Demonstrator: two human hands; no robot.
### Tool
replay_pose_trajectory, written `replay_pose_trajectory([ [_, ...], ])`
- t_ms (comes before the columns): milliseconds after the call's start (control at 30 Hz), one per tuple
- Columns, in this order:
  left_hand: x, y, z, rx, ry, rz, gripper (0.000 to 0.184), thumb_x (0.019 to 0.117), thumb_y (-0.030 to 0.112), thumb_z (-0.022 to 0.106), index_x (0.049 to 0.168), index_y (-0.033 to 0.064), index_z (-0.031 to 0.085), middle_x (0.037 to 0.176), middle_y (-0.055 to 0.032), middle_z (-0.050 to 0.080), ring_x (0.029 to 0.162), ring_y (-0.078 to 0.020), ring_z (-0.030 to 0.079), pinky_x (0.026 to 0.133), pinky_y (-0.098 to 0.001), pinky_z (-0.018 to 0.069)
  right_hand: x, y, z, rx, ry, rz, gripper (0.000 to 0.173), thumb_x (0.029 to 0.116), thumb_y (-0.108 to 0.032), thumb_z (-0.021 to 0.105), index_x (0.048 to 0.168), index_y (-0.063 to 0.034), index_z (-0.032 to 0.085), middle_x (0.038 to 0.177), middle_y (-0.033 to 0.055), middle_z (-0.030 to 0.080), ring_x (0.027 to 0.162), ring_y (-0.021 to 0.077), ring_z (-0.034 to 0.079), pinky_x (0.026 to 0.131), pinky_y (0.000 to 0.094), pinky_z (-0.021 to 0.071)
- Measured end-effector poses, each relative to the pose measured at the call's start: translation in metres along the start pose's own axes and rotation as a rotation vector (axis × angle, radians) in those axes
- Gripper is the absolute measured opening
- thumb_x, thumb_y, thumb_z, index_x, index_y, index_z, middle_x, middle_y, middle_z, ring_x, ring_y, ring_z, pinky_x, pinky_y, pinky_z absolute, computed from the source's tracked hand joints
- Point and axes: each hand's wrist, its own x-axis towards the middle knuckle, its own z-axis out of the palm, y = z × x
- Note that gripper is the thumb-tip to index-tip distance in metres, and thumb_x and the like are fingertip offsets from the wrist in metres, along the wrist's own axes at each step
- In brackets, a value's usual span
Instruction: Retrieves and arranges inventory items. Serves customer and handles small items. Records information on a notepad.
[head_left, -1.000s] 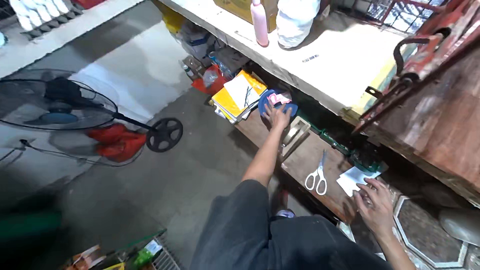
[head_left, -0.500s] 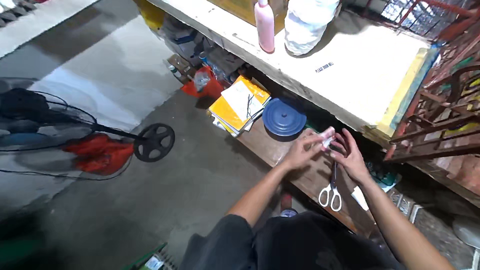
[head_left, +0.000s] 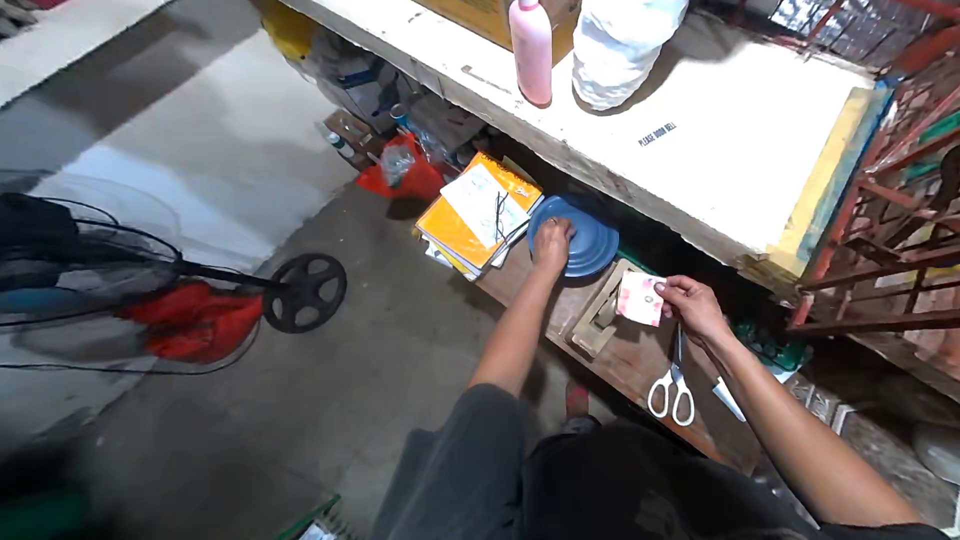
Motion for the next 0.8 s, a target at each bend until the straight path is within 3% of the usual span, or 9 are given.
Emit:
replay_pose_trajectory([
  [133,-0.026,-0.001,-0.056,-0.106,0.210,-0.105,0.020,0.1006,0.006,0.059,0.110,-0.0051,0.072,0.110,-0.0252,0.069,0.109,-0.0403,0.066,0.099,-0.0546,0.0493,0.011,-0.007,0.013,0.080,0.052,0.085,0.006,0.0998,0.000,0.060,0.105,0.0022,0.061,0.071,0.0012,0.066,0.058,0.0061,0.062,0.057,0.0205,0.0546],
  [300,-0.003,-0.002,-0.016,-0.117,0.017,-0.003,0.035,0.0970,0.013,0.068,0.129,-0.0020,0.067,0.130,-0.0260,0.064,0.124,-0.0401,0.061,0.108,-0.0532,0.0460,0.021,-0.001,0.039,0.158,0.065,0.153,0.018,0.1009,-0.001,0.059,0.118,0.0041,0.058,0.076,0.0060,0.065,0.059,0.0082,0.062,0.056,0.0212,0.0536],
  [400,0.015,-0.001,0.019,0.012,-0.117,0.004,0.032,0.0974,0.015,0.068,0.124,-0.0032,0.069,0.129,-0.0262,0.063,0.125,-0.0405,0.059,0.109,-0.0513,0.0453,0.016,0.005,0.041,0.179,0.066,0.164,0.020,0.1011,0.000,0.058,0.121,0.0038,0.056,0.076,0.0059,0.064,0.058,0.0088,0.062,0.056,0.0213,0.0535],
  [467,0.016,0.005,0.015,0.062,-0.148,0.003,0.028,0.0997,0.013,0.064,0.121,-0.0047,0.069,0.127,-0.0269,0.063,0.124,-0.0409,0.059,0.109,-0.0504,0.0452,0.012,0.006,0.034,0.173,0.087,0.160,0.020,0.1014,-0.001,0.057,0.121,0.0033,0.057,0.076,0.0056,0.065,0.058,0.0086,0.062,0.056,0.0214,0.0535],
  [567,-0.003,0.012,-0.039,0.037,-0.008,-0.067,0.027,0.0981,0.010,0.065,0.120,-0.0051,0.070,0.124,-0.0278,0.065,0.122,-0.0427,0.061,0.107,-0.0549,0.0464,0.012,0.004,0.020,0.177,0.147,0.145,0.020,0.1017,0.000,0.056,0.122,0.0032,0.055,0.075,0.0058,0.065,0.058,0.0084,0.062,0.056,0.0222,0.0542],
  [700,-0.050,-0.020,-0.124,0.049,0.234,-0.258,0.029,0.0979,0.012,0.066,0.119,-0.0063,0.070,0.121,-0.0299,0.066,0.121,-0.0461,0.060,0.107,-0.0605,0.0430,0.024,-0.006,0.026,0.188,0.168,0.143,0.020,0.1017,0.001,0.056,0.122,0.0036,0.055,0.075,0.0061,0.064,0.058,0.0085,0.062,0.057,0.0220,0.0545],
  [800,-0.070,-0.037,-0.147,0.082,0.368,-0.369,0.029,0.0977,0.014,0.068,0.119,-0.0055,0.070,0.120,-0.0302,0.066,0.119,-0.0455,0.061,0.106,-0.0593,0.0430,0.044,-0.014,0.051,0.224,0.117,0.133,0.027,0.1032,-0.003,0.056,0.129,0.0018,0.052,0.087,0.0084,0.065,0.067,0.0109,0.065,0.064,0.0260,0.0568],
])
